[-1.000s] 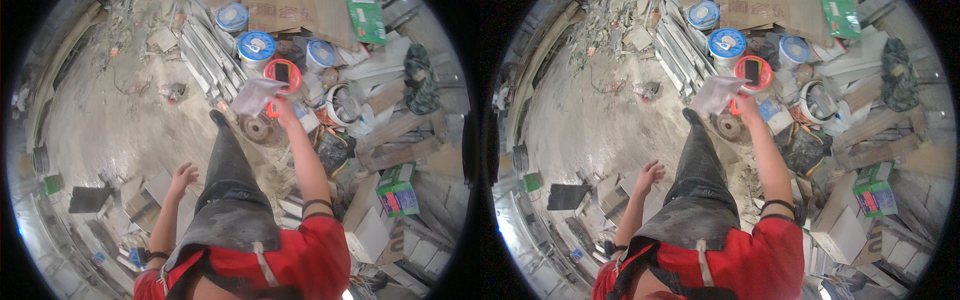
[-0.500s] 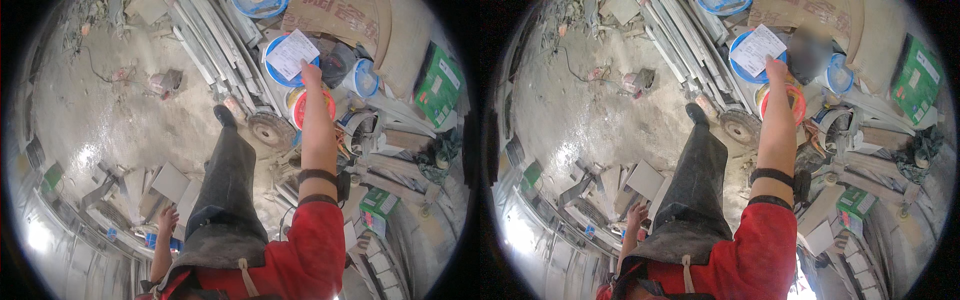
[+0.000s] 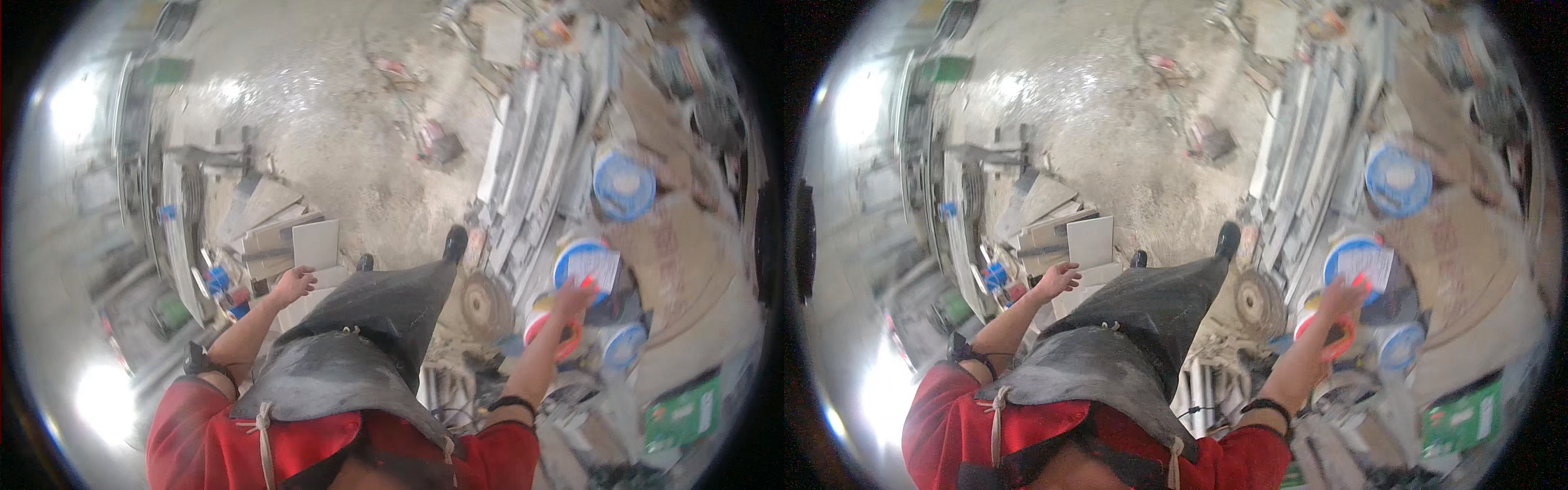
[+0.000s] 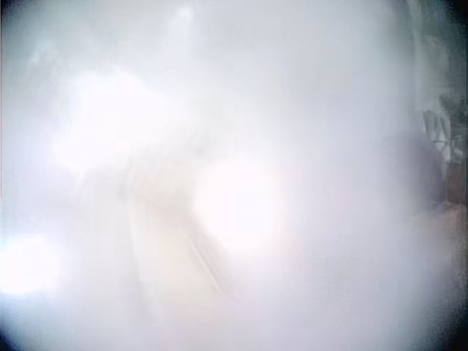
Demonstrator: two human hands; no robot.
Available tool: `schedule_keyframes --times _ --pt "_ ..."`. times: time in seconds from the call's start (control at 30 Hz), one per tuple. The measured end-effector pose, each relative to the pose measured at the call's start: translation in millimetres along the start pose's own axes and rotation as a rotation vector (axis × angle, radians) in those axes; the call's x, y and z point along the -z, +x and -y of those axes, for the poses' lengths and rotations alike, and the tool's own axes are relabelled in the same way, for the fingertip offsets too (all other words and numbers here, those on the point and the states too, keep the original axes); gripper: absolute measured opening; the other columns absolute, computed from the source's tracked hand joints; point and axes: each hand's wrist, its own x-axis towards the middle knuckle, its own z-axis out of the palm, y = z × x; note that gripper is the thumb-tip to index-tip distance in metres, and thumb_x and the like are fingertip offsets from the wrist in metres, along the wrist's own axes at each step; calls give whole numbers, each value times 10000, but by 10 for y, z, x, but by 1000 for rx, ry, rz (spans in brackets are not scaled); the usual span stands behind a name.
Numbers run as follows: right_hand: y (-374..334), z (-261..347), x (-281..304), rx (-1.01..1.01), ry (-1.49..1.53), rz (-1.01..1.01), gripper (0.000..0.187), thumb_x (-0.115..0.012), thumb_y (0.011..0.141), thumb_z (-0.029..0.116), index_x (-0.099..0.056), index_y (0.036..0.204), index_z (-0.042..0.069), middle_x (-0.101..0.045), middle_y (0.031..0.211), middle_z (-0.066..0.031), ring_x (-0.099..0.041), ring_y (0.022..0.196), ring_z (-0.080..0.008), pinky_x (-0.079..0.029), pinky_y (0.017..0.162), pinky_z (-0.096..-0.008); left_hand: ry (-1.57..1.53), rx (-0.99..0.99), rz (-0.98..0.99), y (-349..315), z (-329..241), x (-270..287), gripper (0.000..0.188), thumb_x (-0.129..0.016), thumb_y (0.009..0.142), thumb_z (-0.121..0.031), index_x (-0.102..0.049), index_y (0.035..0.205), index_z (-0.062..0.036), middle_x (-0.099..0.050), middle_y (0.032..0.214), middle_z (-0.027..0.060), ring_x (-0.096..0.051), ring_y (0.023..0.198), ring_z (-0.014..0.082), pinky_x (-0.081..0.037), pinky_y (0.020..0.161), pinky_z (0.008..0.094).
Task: Grinding and polishing the edge of a stone slab using a handheld angle grinder.
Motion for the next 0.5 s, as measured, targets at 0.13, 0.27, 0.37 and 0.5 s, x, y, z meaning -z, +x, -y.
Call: schedule_keyframes --times 0.13,0.27,0.37,0.5 --pt "-736 943 -199 219 34 265 745 -704 830 343 -401 1372 -69 -448 1377 -302 -404 1292 -475 -316 1108 -543 -188 98 -110 -74 830 369 491 -512 959 -219 -473 1403 -14 -660 1201 184 -682 976 260 -568 802 358" --pt "-1574 2215 -307 591 57 570 679 -701 829 306 -443 1348 -47 -505 1265 -283 -449 1222 -448 -325 1081 -551 -392 173 -217 -2 1620 586 435 -532 919 -198 -563 1318 -27 -703 1004 134 -682 799 235 -563 681 351" --pt "-1962 3494 -142 853 174 786 549 -706 824 263 -545 1264 -24 -578 1224 -238 -535 1170 -397 -400 1044 -436 -592 311 -183 192 2163 560 405 -539 910 -199 -598 1282 -49 -706 977 116 -686 761 232 -563 647 347" --pt "-2007 5097 58 1060 43 1050 518 -666 867 286 -570 1252 -47 -653 1136 -239 -639 1040 -360 -499 929 -418 -327 250 -297 1160 3092 -44 303 -609 851 -161 -680 1116 -35 -710 923 133 -690 738 253 -565 627 395"
